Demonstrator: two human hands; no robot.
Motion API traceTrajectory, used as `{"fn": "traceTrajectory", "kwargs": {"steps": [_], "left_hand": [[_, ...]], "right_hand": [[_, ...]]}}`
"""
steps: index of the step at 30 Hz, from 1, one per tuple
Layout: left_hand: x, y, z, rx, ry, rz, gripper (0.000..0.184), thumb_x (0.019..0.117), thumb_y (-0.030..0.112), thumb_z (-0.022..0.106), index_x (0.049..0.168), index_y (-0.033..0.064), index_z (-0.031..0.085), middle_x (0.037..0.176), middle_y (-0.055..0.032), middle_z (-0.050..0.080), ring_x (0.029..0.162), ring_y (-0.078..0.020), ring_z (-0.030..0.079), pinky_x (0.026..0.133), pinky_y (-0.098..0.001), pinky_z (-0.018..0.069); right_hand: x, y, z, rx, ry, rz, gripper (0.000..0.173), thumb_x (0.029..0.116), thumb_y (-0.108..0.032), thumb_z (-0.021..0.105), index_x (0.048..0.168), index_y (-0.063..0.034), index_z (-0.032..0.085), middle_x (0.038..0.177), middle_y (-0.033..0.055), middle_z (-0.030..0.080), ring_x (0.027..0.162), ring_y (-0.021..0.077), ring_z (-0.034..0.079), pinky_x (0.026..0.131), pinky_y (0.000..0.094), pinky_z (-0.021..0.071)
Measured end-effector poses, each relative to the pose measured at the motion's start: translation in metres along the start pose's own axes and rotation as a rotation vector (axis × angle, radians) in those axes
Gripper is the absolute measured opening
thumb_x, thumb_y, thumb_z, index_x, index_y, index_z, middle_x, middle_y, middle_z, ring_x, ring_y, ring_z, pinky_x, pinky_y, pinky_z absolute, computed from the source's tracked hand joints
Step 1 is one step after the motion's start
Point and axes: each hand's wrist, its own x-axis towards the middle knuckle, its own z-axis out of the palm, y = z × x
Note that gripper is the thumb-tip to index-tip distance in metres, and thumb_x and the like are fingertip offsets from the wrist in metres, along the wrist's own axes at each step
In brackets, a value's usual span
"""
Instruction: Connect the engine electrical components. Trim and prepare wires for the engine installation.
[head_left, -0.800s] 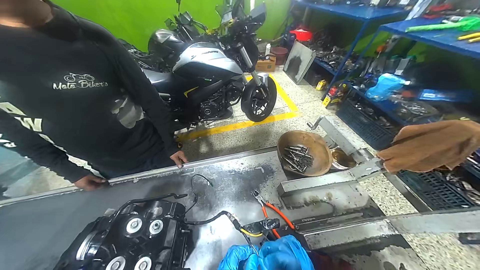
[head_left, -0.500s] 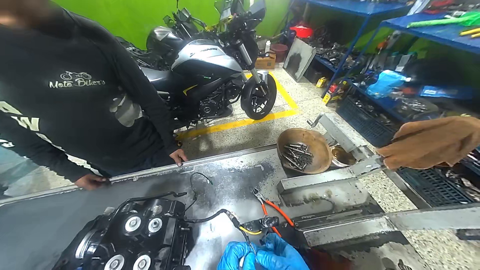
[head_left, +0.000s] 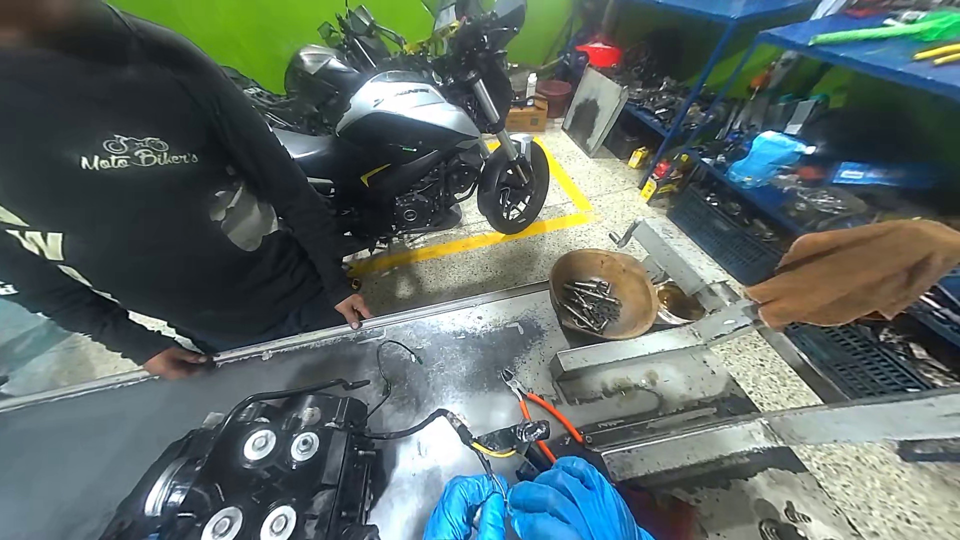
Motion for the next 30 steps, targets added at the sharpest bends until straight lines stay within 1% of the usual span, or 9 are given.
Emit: {"fn": "traceTrajectory", "kwargs": {"steps": [5, 9, 11, 14, 17, 21, 25, 28, 30], "left_hand": [[0.002, -0.002, 0.002, 0.069, -0.052, 0.042, 0.011, 0.0951, -0.001, 0.061, 0.096, -0.0068, 0.070, 0.093, -0.0109, 0.069, 0.090, -0.0105, 0.066, 0.083, -0.0257, 0.0567], [0.002, -0.007, 0.000, 0.071, -0.054, 0.056, 0.013, 0.0962, -0.001, 0.059, 0.097, -0.0087, 0.069, 0.096, -0.0152, 0.069, 0.091, -0.0151, 0.067, 0.085, -0.0300, 0.0577], [0.005, 0.001, -0.001, 0.041, -0.063, 0.005, 0.012, 0.0963, -0.002, 0.057, 0.098, -0.0074, 0.068, 0.096, -0.0096, 0.068, 0.089, -0.0091, 0.065, 0.082, -0.0252, 0.0559], [0.008, 0.010, -0.006, 0.027, -0.038, -0.041, 0.013, 0.0960, -0.003, 0.056, 0.099, -0.0060, 0.068, 0.096, -0.0074, 0.071, 0.087, -0.0068, 0.066, 0.079, -0.0234, 0.0566], [0.008, 0.008, -0.005, 0.007, -0.032, -0.042, 0.011, 0.0956, -0.003, 0.057, 0.098, -0.0071, 0.068, 0.096, -0.0096, 0.071, 0.085, -0.0087, 0.067, 0.077, -0.0246, 0.0577], [0.004, 0.009, -0.001, -0.015, -0.003, -0.031, 0.010, 0.0942, -0.003, 0.062, 0.097, -0.0100, 0.069, 0.093, -0.0126, 0.071, 0.082, -0.0087, 0.068, 0.077, -0.0229, 0.0588], [0.003, 0.012, -0.003, -0.044, -0.025, -0.056, 0.010, 0.0951, -0.003, 0.060, 0.098, -0.0072, 0.068, 0.092, -0.0070, 0.069, 0.081, -0.0056, 0.065, 0.075, -0.0217, 0.0566], [0.003, 0.002, -0.002, -0.113, -0.010, -0.054, 0.010, 0.0954, -0.003, 0.060, 0.099, -0.0076, 0.068, 0.093, -0.0067, 0.069, 0.081, -0.0057, 0.064, 0.074, -0.0217, 0.0565], [0.005, -0.008, -0.001, -0.159, 0.007, -0.058, 0.012, 0.0947, -0.004, 0.061, 0.100, -0.0103, 0.069, 0.093, -0.0099, 0.071, 0.080, -0.0078, 0.066, 0.073, -0.0223, 0.0580]], "right_hand": [[0.010, -0.029, 0.020, 0.759, 0.258, 0.727, 0.019, 0.0854, -0.002, 0.070, 0.100, 0.0013, 0.058, 0.086, 0.0083, 0.067, 0.072, 0.0111, 0.063, 0.066, 0.0245, 0.0544], [0.033, -0.034, 0.006, 1.489, 0.256, 1.556, 0.028, 0.0825, 0.006, 0.060, 0.106, -0.0041, 0.051, 0.078, 0.0026, 0.064, 0.053, 0.0048, 0.050, 0.046, 0.0208, 0.0399], [0.029, -0.035, 0.003, 1.482, 0.242, 1.481, 0.024, 0.0878, 0.006, 0.061, 0.105, -0.0061, 0.050, 0.081, 0.0016, 0.066, 0.055, 0.0036, 0.053, 0.048, 0.0197, 0.0427], [0.007, -0.038, 0.012, 0.979, 0.333, 0.959, 0.027, 0.0868, 0.006, 0.066, 0.107, -0.0055, 0.053, 0.094, 0.0010, 0.068, 0.084, 0.0074, 0.066, 0.073, 0.0246, 0.0568], [-0.008, -0.023, 0.015, 0.458, 0.271, 0.484, 0.024, 0.0941, -0.011, 0.070, 0.113, -0.0170, 0.057, 0.105, 0.0021, 0.071, 0.101, 0.0134, 0.069, 0.091, 0.0295, 0.0545], [0.001, -0.015, 0.005, 0.103, 0.080, 0.176, 0.017, 0.1003, -0.017, 0.059, 0.117, -0.0186, 0.059, 0.106, 0.0051, 0.073, 0.087, 0.0224, 0.066, 0.084, 0.0364, 0.0503], [0.001, -0.016, 0.021, 0.254, 0.125, 0.279, 0.012, 0.0995, -0.014, 0.058, 0.111, -0.0146, 0.060, 0.101, 0.0090, 0.074, 0.087, 0.0245, 0.069, 0.080, 0.0381, 0.0531], [0.002, -0.032, 0.041, 0.748, 0.249, 0.669, 0.009, 0.1016, -0.007, 0.058, 0.105, 0.0014, 0.057, 0.095, 0.0119, 0.067, 0.090, 0.0149, 0.068, 0.083, 0.0317, 0.0583], [0.012, -0.040, 0.036, 1.101, 0.239, 1.008, 0.015, 0.0990, -0.003, 0.058, 0.110, 0.0017, 0.049, 0.096, 0.0046, 0.063, 0.075, 0.0039, 0.059, 0.066, 0.0208, 0.0513]]}}
